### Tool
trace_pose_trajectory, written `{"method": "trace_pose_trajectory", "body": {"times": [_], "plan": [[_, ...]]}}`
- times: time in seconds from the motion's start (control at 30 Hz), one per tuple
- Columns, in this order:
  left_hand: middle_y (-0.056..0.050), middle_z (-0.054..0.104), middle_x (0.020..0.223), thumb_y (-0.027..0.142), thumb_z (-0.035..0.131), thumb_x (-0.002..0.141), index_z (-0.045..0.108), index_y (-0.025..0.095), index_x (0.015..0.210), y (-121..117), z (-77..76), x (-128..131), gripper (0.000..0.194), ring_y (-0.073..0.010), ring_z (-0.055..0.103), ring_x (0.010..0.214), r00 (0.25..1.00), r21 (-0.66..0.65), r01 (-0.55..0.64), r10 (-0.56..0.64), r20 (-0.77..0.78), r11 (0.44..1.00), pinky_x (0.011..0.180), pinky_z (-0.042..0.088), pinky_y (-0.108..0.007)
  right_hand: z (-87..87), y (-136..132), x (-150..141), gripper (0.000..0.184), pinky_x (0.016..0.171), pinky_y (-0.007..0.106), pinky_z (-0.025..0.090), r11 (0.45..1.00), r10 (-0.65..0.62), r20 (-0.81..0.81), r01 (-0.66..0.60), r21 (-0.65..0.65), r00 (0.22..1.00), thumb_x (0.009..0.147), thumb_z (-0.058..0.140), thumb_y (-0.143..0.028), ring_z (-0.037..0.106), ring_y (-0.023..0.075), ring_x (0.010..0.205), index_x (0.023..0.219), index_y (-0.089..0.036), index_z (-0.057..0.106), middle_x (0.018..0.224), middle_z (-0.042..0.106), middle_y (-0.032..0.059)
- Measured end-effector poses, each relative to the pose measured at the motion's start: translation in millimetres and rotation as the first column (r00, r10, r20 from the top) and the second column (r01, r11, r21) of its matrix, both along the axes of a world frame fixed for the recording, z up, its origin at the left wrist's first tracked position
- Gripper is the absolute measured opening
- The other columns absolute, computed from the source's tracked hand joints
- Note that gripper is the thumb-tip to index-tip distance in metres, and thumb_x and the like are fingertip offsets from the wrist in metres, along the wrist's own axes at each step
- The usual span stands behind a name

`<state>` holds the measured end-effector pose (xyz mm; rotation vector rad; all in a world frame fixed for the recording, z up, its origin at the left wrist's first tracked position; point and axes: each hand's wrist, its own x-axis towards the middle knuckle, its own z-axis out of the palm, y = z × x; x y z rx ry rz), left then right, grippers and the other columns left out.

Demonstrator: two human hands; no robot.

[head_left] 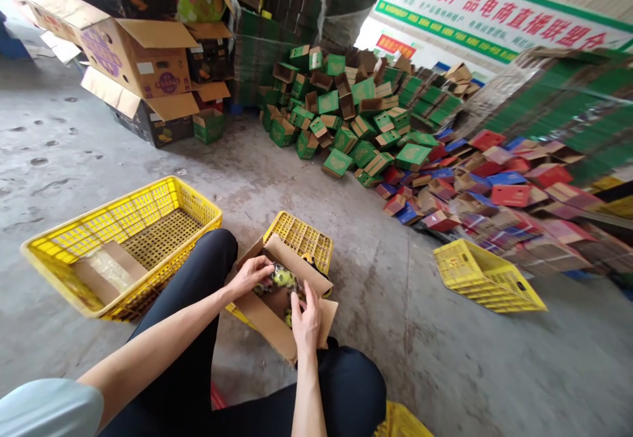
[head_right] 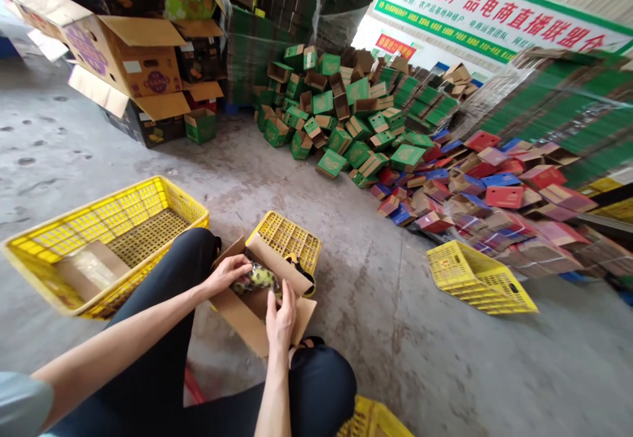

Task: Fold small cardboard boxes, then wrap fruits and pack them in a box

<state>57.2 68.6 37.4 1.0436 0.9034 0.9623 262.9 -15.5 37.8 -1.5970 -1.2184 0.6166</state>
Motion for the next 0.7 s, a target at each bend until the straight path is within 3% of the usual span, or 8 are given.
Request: {"method": "trace_pose_trajectory", "body": {"times": [0.13, 0.23, 0.37, 0.43, 0.5, 0.6, 0.7], "plan": [[-0.004, 0.072, 0.076, 0.065, 0.084, 0.072, 0.061, 0.016, 0.087, -4.3, 5.1, 0.2, 0.056, -0.0175, 0.072, 0.064, 0.992, -0.130, 0.045, -0.029, 0.126, 0.991, 0.065, 0.057, -0.028, 11.8, -0.4, -2.9, 0.063, 0.094, 0.042, 0.060, 0.991, 0.058, -0.316, -0.094, -0.100, 0.947, 0.081, 0.075, -0.059, 0.068, 0.0314, 0.121, 0.133, -0.023, 0.070, 0.135, 0.070, 0.0128], [-0.003, 0.071, 0.068, 0.066, 0.083, 0.072, 0.060, 0.017, 0.086, -5.3, 6.0, 0.3, 0.056, -0.0156, 0.069, 0.058, 0.992, -0.159, 0.077, -0.059, 0.113, 0.984, 0.059, 0.053, -0.025, 17.8, -0.9, -0.8, 0.052, 0.085, 0.039, 0.062, 0.988, 0.013, -0.350, -0.067, -0.142, 0.937, 0.080, 0.076, -0.058, 0.074, 0.0307, 0.104, 0.119, -0.023, 0.077, 0.115, 0.079, 0.0099], [0.003, 0.060, 0.055, 0.068, 0.077, 0.079, 0.065, 0.015, 0.084, -7.4, 3.3, 2.5, 0.055, -0.0090, 0.052, 0.044, 0.989, -0.109, 0.144, -0.139, 0.046, 0.984, 0.046, 0.036, -0.020, 18.7, -0.9, 5.2, 0.041, 0.073, 0.034, 0.059, 0.983, -0.109, -0.322, 0.053, -0.177, 0.940, 0.079, 0.075, -0.061, 0.073, 0.0253, 0.078, 0.093, -0.022, 0.079, 0.085, 0.079, 0.0056], [0.001, 0.063, 0.063, 0.065, 0.079, 0.079, 0.071, 0.013, 0.091, -8.7, 1.3, 3.9, 0.053, -0.0083, 0.052, 0.050, 0.986, -0.093, 0.166, -0.163, 0.037, 0.982, 0.047, 0.033, -0.020, 16.6, -1.0, 8.2, 0.040, 0.072, 0.031, 0.056, 0.985, -0.118, -0.309, 0.073, -0.154, 0.944, 0.080, 0.074, -0.061, 0.070, 0.0226, 0.075, 0.087, -0.022, 0.076, 0.080, 0.076, 0.0035], [-0.004, 0.072, 0.084, 0.058, 0.086, 0.075, 0.073, 0.014, 0.107, -10.0, -0.3, 5.3, 0.056, -0.0113, 0.061, 0.065, 0.980, -0.123, 0.189, -0.179, 0.090, 0.974, 0.054, 0.040, -0.019, 14.2, -1.5, 10.0, 0.039, 0.069, 0.028, 0.054, 0.990, -0.097, -0.291, 0.061, -0.131, 0.952, 0.082, 0.072, -0.061, 0.066, 0.0198, 0.073, 0.084, -0.022, 0.073, 0.076, 0.073, 0.0014], [-0.010, 0.071, 0.117, 0.046, 0.093, 0.070, 0.063, 0.022, 0.136, -11.9, -1.1, 6.6, 0.076, -0.0176, 0.068, 0.091, 0.948, -0.198, 0.242, -0.188, 0.256, 0.950, 0.073, 0.052, -0.025, 11.5, -2.4, 9.2, 0.038, 0.067, 0.025, 0.050, 0.992, -0.049, -0.304, 0.012, -0.123, 0.951, 0.084, 0.071, -0.061, 0.062, 0.0169, 0.071, 0.085, -0.022, 0.071, 0.074, 0.070, -0.0010], [-0.010, 0.069, 0.122, 0.040, 0.095, 0.069, 0.060, 0.024, 0.142, -13.2, 0.2, 6.7, 0.082, -0.0185, 0.069, 0.094, 0.913, -0.221, 0.304, -0.216, 0.347, 0.927, 0.082, 0.056, -0.031, 10.9, -2.4, 5.5, 0.038, 0.068, 0.026, 0.051, 0.992, -0.023, -0.411, -0.029, -0.120, 0.911, 0.083, 0.072, -0.061, 0.063, 0.0172, 0.073, 0.088, -0.023, 0.070, 0.077, 0.071, -0.0011]]}}
